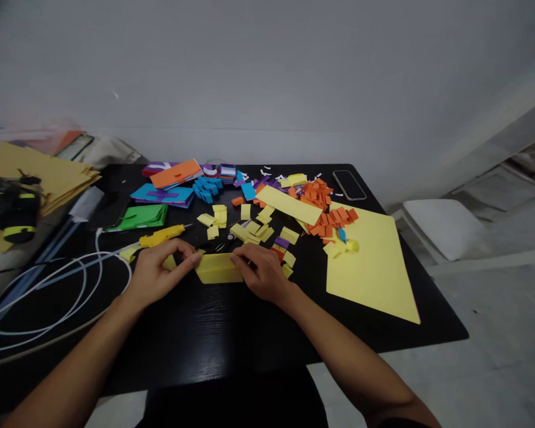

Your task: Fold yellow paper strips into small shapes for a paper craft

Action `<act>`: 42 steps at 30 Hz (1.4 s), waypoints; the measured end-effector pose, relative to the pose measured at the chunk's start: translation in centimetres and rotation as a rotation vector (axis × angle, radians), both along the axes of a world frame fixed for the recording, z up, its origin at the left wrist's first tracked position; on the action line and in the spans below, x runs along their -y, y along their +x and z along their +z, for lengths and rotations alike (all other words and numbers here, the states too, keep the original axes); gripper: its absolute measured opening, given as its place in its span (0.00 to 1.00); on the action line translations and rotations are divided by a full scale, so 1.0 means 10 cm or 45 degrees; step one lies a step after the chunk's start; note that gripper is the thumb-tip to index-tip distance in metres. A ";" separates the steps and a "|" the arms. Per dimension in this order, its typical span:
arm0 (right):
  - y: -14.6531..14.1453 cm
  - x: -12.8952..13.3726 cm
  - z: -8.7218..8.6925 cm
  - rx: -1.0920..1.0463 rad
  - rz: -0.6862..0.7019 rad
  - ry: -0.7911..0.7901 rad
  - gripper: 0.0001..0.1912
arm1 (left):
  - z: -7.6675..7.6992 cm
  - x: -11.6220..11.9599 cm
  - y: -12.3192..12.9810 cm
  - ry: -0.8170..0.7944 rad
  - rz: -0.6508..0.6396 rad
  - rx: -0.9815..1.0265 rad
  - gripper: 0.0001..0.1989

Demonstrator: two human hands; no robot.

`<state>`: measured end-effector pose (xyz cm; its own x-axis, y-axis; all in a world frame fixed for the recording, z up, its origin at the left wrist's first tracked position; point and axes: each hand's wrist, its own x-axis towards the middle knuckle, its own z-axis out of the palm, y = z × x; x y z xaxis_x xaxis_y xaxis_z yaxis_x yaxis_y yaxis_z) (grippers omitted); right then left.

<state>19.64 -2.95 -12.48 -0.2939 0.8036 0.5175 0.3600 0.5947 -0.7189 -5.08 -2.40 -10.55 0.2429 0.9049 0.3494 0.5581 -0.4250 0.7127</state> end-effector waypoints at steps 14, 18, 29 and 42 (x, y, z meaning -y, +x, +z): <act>0.01 -0.03 -0.02 -0.166 -0.107 -0.270 0.09 | -0.03 0.00 0.09 -0.486 0.134 0.595 0.11; 0.00 -0.03 -0.01 -0.200 -0.108 -0.350 0.10 | -0.04 -0.02 0.07 -0.497 0.156 0.613 0.11; -0.05 -0.02 -0.02 -0.317 -0.146 -0.541 0.12 | -0.06 0.02 0.16 -0.654 0.102 0.775 0.18; -0.07 -0.02 -0.03 -0.430 -0.168 -0.635 0.12 | -0.11 0.01 0.16 -0.716 0.201 0.759 0.19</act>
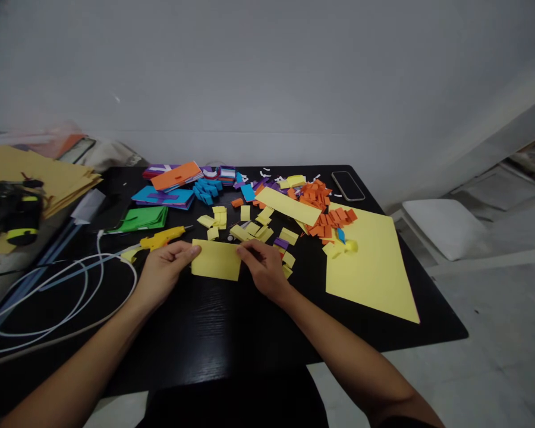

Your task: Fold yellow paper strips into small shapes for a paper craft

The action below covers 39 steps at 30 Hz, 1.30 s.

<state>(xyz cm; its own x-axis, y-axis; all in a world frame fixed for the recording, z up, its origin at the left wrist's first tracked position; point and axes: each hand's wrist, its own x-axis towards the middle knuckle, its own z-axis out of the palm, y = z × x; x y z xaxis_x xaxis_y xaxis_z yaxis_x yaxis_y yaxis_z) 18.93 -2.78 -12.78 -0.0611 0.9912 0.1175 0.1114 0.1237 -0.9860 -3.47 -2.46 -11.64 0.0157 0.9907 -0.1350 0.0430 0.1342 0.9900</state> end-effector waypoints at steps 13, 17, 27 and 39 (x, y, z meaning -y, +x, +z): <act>-0.03 -0.01 -0.01 -0.171 -0.012 -0.089 0.14 | -0.01 -0.02 0.01 -0.033 -0.011 0.088 0.17; -0.06 0.01 -0.04 -0.251 0.127 -0.173 0.15 | -0.03 -0.01 0.00 -0.010 0.128 0.164 0.15; -0.03 0.06 0.00 -0.210 0.803 -0.445 0.17 | -0.03 0.01 -0.05 0.003 0.074 0.055 0.14; -0.20 0.09 -0.10 -0.415 0.261 -0.327 0.23 | 0.02 0.13 0.12 0.049 -0.351 -0.075 0.13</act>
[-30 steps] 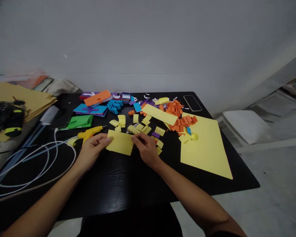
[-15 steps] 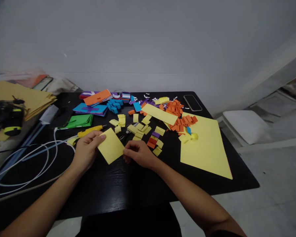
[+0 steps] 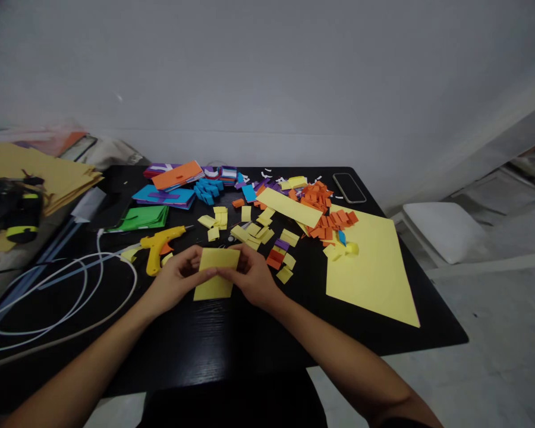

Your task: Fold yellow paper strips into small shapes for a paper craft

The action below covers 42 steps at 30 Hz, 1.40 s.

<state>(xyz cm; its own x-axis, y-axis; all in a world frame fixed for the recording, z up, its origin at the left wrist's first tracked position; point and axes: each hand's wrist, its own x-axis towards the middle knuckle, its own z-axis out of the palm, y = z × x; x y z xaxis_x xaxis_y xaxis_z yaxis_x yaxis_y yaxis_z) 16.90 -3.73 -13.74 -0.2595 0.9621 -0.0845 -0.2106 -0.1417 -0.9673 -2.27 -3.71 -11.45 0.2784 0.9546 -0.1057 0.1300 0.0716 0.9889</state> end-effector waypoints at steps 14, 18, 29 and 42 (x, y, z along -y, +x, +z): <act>0.14 -0.03 0.05 0.191 -0.107 0.326 0.20 | 0.08 -0.06 -0.07 0.158 0.326 -0.063 0.13; 0.21 -0.10 0.05 0.318 -0.139 0.414 0.08 | 0.10 -0.06 -0.10 0.228 0.318 -0.130 0.11; 0.24 -0.17 0.06 0.312 -0.100 0.272 0.15 | 0.04 -0.06 -0.18 0.377 0.312 -0.275 0.13; 0.22 -0.14 0.10 0.194 -0.289 0.289 0.13 | 0.04 -0.05 -0.17 0.458 0.336 -0.247 0.12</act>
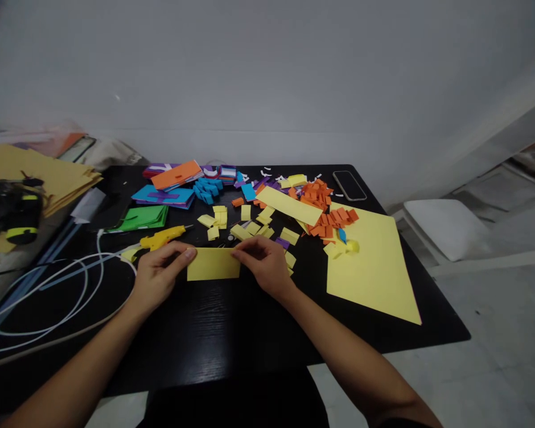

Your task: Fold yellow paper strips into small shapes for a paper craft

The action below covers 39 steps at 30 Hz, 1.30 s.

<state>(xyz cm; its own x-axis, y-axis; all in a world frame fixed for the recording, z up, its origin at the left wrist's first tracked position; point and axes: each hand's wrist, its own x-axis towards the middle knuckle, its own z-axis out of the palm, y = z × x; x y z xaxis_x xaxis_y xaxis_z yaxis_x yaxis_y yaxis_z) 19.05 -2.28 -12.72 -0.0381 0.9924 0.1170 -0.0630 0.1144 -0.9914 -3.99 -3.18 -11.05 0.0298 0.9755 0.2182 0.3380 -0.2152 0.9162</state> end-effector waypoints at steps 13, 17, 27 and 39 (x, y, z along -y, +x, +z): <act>0.01 0.01 0.03 -0.047 0.001 -0.085 0.18 | -0.06 0.01 -0.01 0.048 0.001 0.030 0.09; 0.00 0.00 0.02 -0.105 0.056 -0.164 0.19 | -0.07 0.01 0.00 0.024 0.049 0.047 0.10; 0.01 -0.03 -0.04 -0.001 0.067 -0.317 0.17 | -0.03 0.00 0.03 -0.077 0.090 0.101 0.11; -0.03 -0.02 -0.09 -0.111 0.211 -0.414 0.19 | -0.01 -0.02 0.02 -0.108 0.126 0.125 0.12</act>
